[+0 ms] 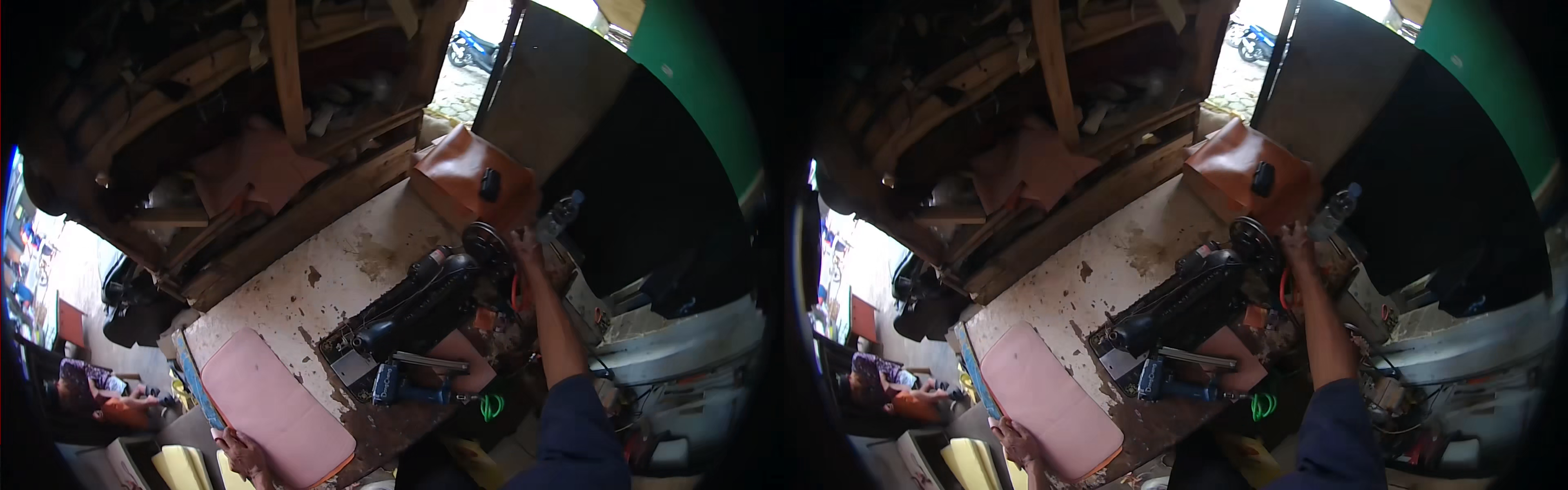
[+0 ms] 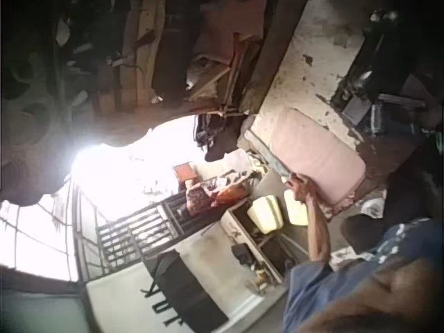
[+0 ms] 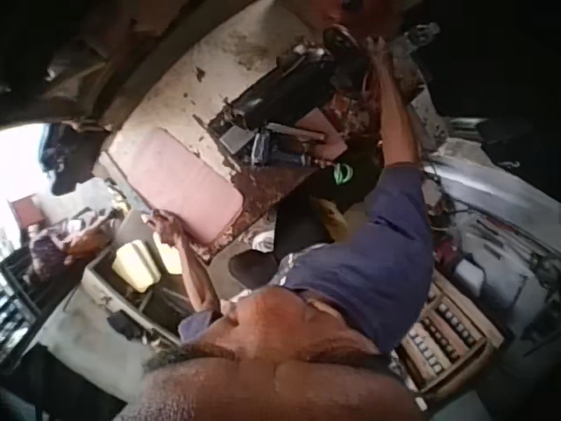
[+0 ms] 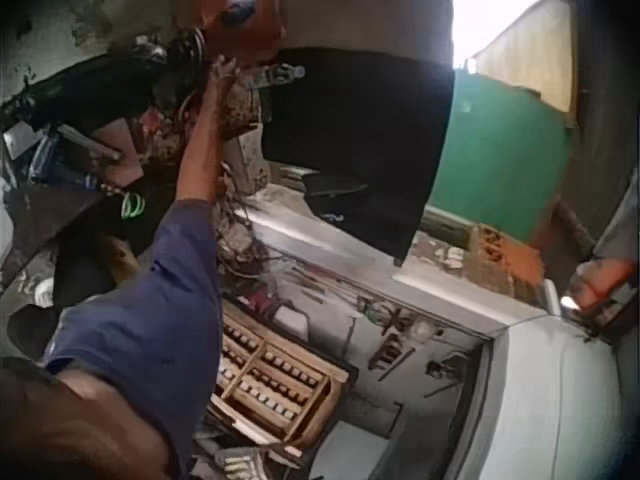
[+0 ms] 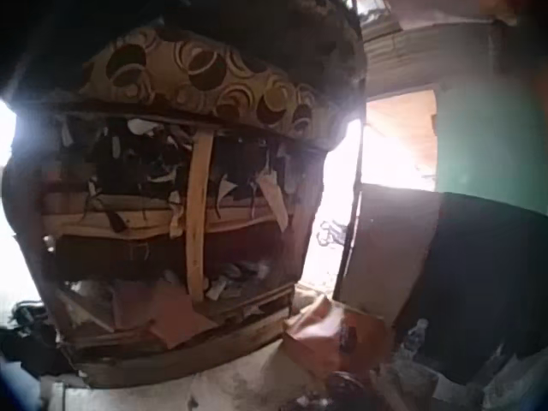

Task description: Sewing pieces of upholstery fabric together using a mechanical sewing machine.

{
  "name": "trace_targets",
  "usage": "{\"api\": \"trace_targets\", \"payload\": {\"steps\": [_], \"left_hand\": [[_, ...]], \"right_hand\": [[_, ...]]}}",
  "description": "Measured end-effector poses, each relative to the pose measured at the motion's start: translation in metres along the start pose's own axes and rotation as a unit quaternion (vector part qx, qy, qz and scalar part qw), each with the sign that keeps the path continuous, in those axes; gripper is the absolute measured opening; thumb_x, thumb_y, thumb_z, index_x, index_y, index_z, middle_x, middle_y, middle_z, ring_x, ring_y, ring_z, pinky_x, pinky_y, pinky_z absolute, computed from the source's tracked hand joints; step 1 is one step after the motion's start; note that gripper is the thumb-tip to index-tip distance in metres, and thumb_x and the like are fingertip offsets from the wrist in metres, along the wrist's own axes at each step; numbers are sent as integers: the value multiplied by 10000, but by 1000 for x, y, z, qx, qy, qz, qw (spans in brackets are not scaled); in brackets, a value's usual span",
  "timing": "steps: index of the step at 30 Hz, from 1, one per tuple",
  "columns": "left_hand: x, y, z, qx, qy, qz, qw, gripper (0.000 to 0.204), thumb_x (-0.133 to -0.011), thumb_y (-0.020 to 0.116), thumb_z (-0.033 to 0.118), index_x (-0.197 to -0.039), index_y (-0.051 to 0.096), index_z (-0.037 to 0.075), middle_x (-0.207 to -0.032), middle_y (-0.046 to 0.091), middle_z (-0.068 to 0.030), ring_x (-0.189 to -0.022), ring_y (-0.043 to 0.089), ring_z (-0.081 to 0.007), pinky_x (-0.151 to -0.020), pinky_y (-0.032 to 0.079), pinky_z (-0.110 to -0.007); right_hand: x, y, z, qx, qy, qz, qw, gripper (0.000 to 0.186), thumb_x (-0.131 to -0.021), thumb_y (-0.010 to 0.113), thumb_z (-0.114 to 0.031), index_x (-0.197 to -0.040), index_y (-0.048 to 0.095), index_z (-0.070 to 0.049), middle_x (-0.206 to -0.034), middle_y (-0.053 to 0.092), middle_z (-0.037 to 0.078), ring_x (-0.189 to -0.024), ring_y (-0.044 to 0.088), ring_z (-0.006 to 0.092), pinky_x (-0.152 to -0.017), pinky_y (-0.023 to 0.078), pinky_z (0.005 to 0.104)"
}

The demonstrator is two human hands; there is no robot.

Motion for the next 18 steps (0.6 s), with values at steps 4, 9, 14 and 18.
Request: {"api": "trace_targets", "payload": {"steps": [4, 9, 14, 18], "left_hand": [[-3, 6, 2, 11, 2, 1, 1000, 230, -1028, 562, 188, -1231, 631, 108, -1216, 558, -228, -1085, 649, -458, -858, 545, -558], [-1, 4, 0, -32, -9, 8, 999, 201, -1021, 548, 169, -1196, 628, 110, -1215, 553, -223, -1066, 653, -455, -837, 544, -559], [-2, 6, 1, -53, -44, -2, 998, 189, -1034, 557, 200, -1185, 642, 123, -1237, 574, -225, -1010, 678, -463, -794, 565, -553], [2, 4, -1, -30, -38, 22, 999, 183, -1031, 564, 213, -1177, 656, 153, -1206, 580, -220, -991, 669, -476, -785, 554, -565]], "right_hand": [[-64, 49, 26, -15, -34, -123, 992, 602, -1073, 598, -482, -1410, 618, 17, -1286, 718, 214, -1231, 678, 353, -1051, 504, 448], [-40, -8, -30, -104, -54, 63, 991, 573, -1111, 567, -437, -1386, 615, 64, -1277, 700, 197, -1172, 675, 294, -1021, 509, 404], [153, -73, -125, -87, -129, 67, 986, 265, -1138, 505, -250, -1072, 619, -19, -991, 604, 19, -859, 563, 94, -785, 488, 265], [310, 69, -152, 43, -222, -411, 883, 441, -943, 791, -281, -1222, 590, -5, -1066, 700, 222, -1006, 707, 417, -885, 568, 516]]}}
Point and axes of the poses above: each hand's wrist, its own x-axis away from the middle knuckle, its own y-axis out of the palm, z = x × y, the point moved 9 cm from there along -x, towards the middle knuckle
